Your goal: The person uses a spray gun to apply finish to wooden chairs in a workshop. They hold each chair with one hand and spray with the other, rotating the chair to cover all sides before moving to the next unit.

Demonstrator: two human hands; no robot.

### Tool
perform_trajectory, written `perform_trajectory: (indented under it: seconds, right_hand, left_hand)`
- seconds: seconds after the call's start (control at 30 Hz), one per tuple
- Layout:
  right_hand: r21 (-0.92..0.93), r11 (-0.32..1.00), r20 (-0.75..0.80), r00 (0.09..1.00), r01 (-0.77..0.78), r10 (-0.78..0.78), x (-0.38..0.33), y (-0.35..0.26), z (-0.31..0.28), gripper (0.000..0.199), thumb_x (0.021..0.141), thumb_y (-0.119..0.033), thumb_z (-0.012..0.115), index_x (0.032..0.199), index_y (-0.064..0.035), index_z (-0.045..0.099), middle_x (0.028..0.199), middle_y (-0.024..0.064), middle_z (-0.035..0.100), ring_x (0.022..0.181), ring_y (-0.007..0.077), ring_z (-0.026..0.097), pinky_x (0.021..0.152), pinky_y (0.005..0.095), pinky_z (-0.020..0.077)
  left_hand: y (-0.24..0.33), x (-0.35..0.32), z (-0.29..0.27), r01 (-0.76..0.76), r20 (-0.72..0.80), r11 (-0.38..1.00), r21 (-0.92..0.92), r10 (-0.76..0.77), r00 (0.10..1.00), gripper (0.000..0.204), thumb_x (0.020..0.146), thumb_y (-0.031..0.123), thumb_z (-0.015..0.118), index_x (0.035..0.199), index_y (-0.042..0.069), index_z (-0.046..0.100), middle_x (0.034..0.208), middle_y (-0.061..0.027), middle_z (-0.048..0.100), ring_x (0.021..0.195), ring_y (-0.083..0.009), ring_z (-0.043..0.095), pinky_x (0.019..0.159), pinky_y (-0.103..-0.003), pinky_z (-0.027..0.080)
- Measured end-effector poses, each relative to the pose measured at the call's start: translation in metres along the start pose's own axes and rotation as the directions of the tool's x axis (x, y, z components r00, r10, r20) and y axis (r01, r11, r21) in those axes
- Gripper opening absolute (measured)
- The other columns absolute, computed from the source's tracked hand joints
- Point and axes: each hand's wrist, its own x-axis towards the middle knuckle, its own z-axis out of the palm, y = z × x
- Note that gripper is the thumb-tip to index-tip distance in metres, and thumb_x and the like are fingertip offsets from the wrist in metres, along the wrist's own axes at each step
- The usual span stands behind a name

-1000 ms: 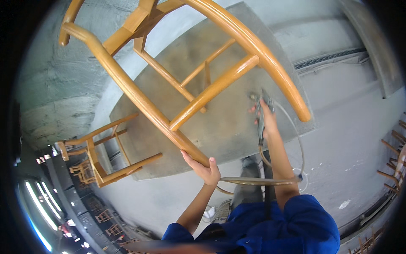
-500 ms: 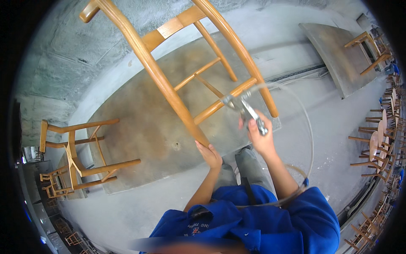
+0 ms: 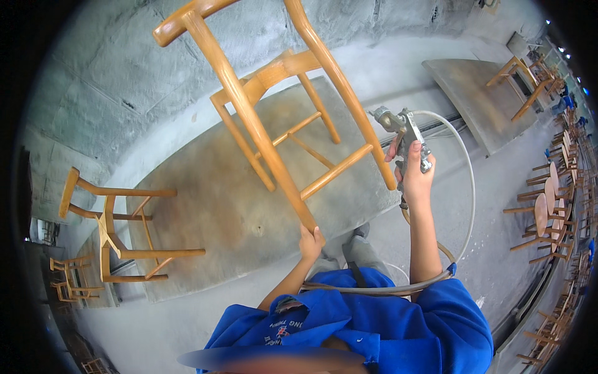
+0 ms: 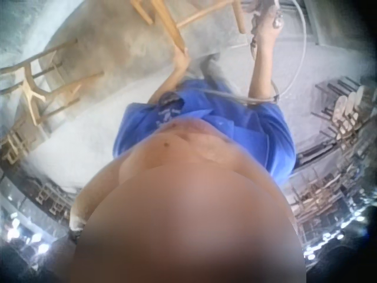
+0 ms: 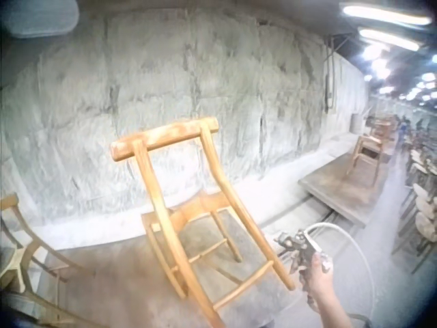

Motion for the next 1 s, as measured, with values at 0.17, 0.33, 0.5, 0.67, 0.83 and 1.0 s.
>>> perform_trajectory:
  seconds: [0.17, 0.33, 0.5, 0.67, 0.83, 1.0]
  right_hand:
    - [0.221, 0.973, 0.168, 0.98, 0.064, -0.103, 0.002, -0.045, 0.011, 0.076, 0.094, -0.07, 0.04, 0.107, 0.0022, 0.058, 0.078, 0.0081, 0.06, 0.07, 0.014, 0.061, 0.041, 0.0201, 0.0323]
    - [0.252, 0.958, 0.227, 0.954, 0.136, -0.195, 0.035, -0.074, 0.01, 0.081, 0.092, -0.075, 0.037, 0.107, 0.0018, 0.056, 0.079, 0.0089, 0.058, 0.071, 0.0158, 0.06, 0.041, 0.0193, 0.0322]
    - [0.105, 0.955, -0.039, 0.961, 0.277, -0.274, 0.047, -0.076, -0.03, 0.071, 0.097, -0.065, 0.04, 0.111, 0.0027, 0.057, 0.08, 0.0079, 0.059, 0.072, 0.0148, 0.06, 0.041, 0.0194, 0.0341]
    - [-0.095, 0.965, -0.043, 0.968, 0.243, -0.248, 0.029, -0.09, -0.068, 0.067, 0.099, -0.061, 0.04, 0.11, 0.0028, 0.058, 0.079, 0.0077, 0.059, 0.07, 0.013, 0.061, 0.039, 0.0193, 0.0319]
    - [-0.105, 0.992, 0.243, 0.969, 0.074, -0.047, -0.001, -0.134, -0.059, 0.073, 0.097, -0.066, 0.038, 0.11, 0.0024, 0.06, 0.075, 0.007, 0.061, 0.066, 0.0103, 0.06, 0.041, 0.0187, 0.0339]
    - [-0.18, 0.983, 0.583, 0.809, 0.037, 0.076, -0.017, -0.205, -0.062, 0.1, 0.082, -0.088, 0.032, 0.111, 0.0053, 0.057, 0.073, 0.0078, 0.058, 0.058, 0.0118, 0.057, 0.043, 0.0217, 0.0385]
  left_hand:
    - [-0.024, 0.005, -0.001, 0.034, 0.142, 0.993, 0.11, -0.05, 0.989, 0.053, 0.094, 0.035, 0.06, 0.126, -0.004, 0.042, 0.102, -0.0284, 0.066, 0.092, -0.0477, 0.064, 0.081, -0.053, 0.05]
    - [-0.051, 0.018, -0.004, 0.03, 0.331, 0.994, 0.103, -0.062, 0.941, 0.06, 0.087, 0.048, 0.067, 0.115, -0.005, 0.056, 0.096, -0.0252, 0.07, 0.091, -0.0424, 0.068, 0.08, -0.047, 0.052]
    - [-0.063, 0.026, 0.007, 0.217, 0.401, 0.969, 0.117, -0.246, 0.882, 0.069, 0.08, 0.063, 0.069, 0.099, -0.003, 0.07, 0.091, -0.0219, 0.072, 0.086, -0.0356, 0.07, 0.076, -0.043, 0.053]
    - [-0.083, 0.035, 0.029, 0.188, 0.485, 0.965, 0.183, -0.255, 0.837, 0.068, 0.079, 0.063, 0.07, 0.095, -0.004, 0.071, 0.082, -0.0205, 0.072, 0.076, -0.0348, 0.071, 0.07, -0.044, 0.053]
    - [-0.128, 0.107, 0.06, 0.088, 0.289, 0.959, 0.271, -0.168, 0.942, 0.055, 0.08, 0.048, 0.076, 0.099, -0.002, 0.07, 0.088, -0.0213, 0.071, 0.085, -0.0342, 0.071, 0.074, -0.044, 0.053]
    - [-0.124, 0.191, 0.023, -0.145, 0.642, 0.935, 0.324, -0.105, 0.759, 0.048, 0.09, 0.042, 0.065, 0.114, 0.001, 0.068, 0.11, -0.0189, 0.071, 0.105, -0.0328, 0.067, 0.089, -0.042, 0.052]
